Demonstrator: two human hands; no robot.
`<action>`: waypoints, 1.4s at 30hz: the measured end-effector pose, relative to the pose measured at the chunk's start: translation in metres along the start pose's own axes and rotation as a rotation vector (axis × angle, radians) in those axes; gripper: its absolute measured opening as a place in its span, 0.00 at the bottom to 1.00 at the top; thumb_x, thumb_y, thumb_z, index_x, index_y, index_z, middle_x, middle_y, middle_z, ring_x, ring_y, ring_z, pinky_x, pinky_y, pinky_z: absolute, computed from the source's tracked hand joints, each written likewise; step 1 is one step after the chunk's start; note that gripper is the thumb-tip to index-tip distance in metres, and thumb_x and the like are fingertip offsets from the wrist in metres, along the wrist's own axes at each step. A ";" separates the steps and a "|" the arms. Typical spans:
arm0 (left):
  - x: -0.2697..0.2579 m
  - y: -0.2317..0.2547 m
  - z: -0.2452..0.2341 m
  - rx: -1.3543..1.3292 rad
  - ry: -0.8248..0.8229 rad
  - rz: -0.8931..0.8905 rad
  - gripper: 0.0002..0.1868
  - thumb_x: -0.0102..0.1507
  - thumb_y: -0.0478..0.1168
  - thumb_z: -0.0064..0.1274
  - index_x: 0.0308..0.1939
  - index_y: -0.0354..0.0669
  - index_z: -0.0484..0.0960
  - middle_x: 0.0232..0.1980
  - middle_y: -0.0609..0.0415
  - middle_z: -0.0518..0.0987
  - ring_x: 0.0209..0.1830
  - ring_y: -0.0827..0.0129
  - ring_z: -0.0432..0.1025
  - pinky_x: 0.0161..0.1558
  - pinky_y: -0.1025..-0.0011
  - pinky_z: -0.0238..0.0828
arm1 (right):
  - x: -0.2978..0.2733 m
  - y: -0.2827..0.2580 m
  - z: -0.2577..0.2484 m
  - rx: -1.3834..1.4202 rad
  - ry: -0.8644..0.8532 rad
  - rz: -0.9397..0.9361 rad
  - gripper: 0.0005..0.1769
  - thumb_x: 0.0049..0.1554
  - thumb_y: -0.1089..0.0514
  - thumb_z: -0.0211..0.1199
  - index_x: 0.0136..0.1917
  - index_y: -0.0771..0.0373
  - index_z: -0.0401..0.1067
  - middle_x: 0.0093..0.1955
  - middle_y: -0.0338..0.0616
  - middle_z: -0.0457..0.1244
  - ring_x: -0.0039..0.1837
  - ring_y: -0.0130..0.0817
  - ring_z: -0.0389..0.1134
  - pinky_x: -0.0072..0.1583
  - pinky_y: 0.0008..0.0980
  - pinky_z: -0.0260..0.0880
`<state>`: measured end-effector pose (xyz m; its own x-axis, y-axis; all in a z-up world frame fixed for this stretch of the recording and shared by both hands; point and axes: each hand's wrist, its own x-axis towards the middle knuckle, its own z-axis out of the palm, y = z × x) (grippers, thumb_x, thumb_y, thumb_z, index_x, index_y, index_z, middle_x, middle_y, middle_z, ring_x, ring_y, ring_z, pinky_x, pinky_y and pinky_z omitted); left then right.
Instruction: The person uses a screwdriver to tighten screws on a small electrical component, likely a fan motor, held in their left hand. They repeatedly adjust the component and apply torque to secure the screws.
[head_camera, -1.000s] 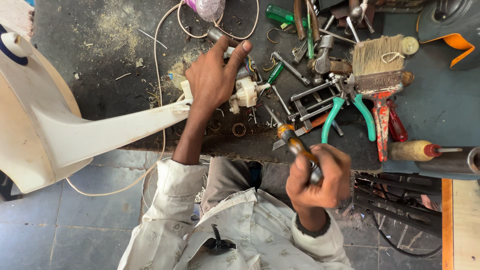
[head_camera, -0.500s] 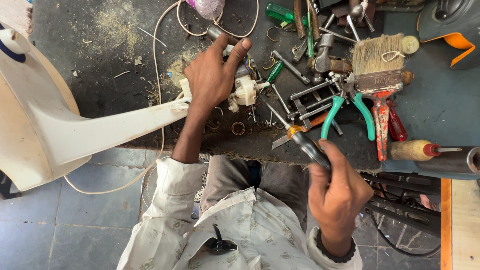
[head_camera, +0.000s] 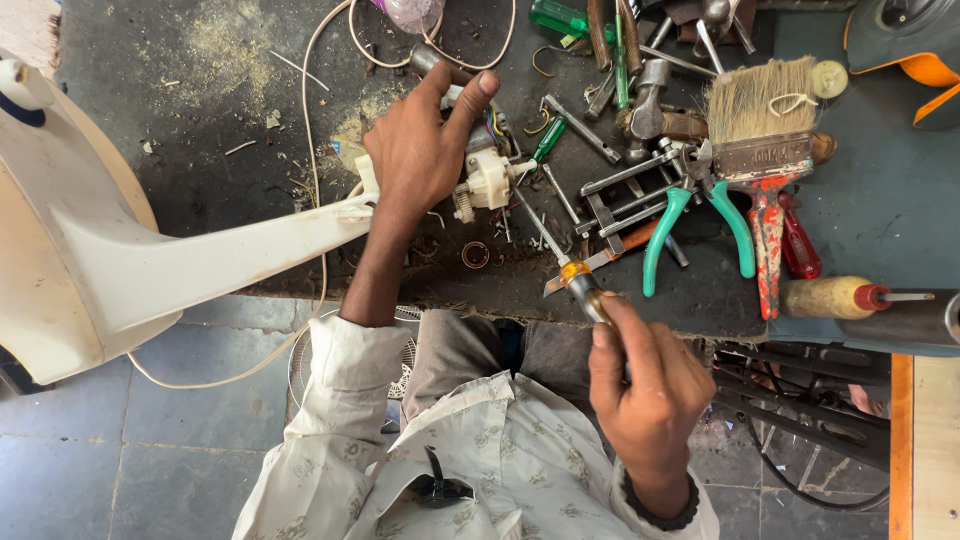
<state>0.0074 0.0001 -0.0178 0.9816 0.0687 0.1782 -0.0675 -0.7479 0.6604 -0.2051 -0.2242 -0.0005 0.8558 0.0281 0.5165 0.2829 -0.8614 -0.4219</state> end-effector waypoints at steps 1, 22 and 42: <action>0.000 0.000 0.000 0.001 -0.003 -0.007 0.34 0.65 0.73 0.38 0.47 0.54 0.87 0.22 0.56 0.81 0.22 0.65 0.77 0.29 0.56 0.61 | -0.001 0.001 0.000 -0.012 -0.013 -0.029 0.16 0.62 0.60 0.68 0.63 0.62 0.75 0.41 0.45 0.66 0.40 0.37 0.66 0.44 0.38 0.64; -0.003 0.001 -0.003 -0.023 0.045 0.054 0.33 0.67 0.73 0.39 0.47 0.52 0.86 0.24 0.56 0.82 0.26 0.62 0.78 0.33 0.55 0.63 | 0.003 -0.001 0.005 0.165 0.063 -0.082 0.16 0.64 0.66 0.65 0.64 0.69 0.68 0.53 0.55 0.68 0.51 0.46 0.74 0.50 0.39 0.75; -0.001 -0.005 0.002 -0.012 0.031 0.035 0.33 0.66 0.73 0.39 0.47 0.54 0.86 0.18 0.59 0.79 0.19 0.66 0.76 0.27 0.56 0.59 | -0.005 0.011 0.016 0.280 0.178 -0.054 0.15 0.67 0.59 0.60 0.64 0.65 0.62 0.63 0.53 0.58 0.61 0.42 0.66 0.58 0.33 0.73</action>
<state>0.0070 0.0021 -0.0229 0.9725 0.0633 0.2241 -0.1043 -0.7423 0.6619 -0.1995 -0.2253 -0.0199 0.7540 -0.0404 0.6557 0.4552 -0.6874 -0.5659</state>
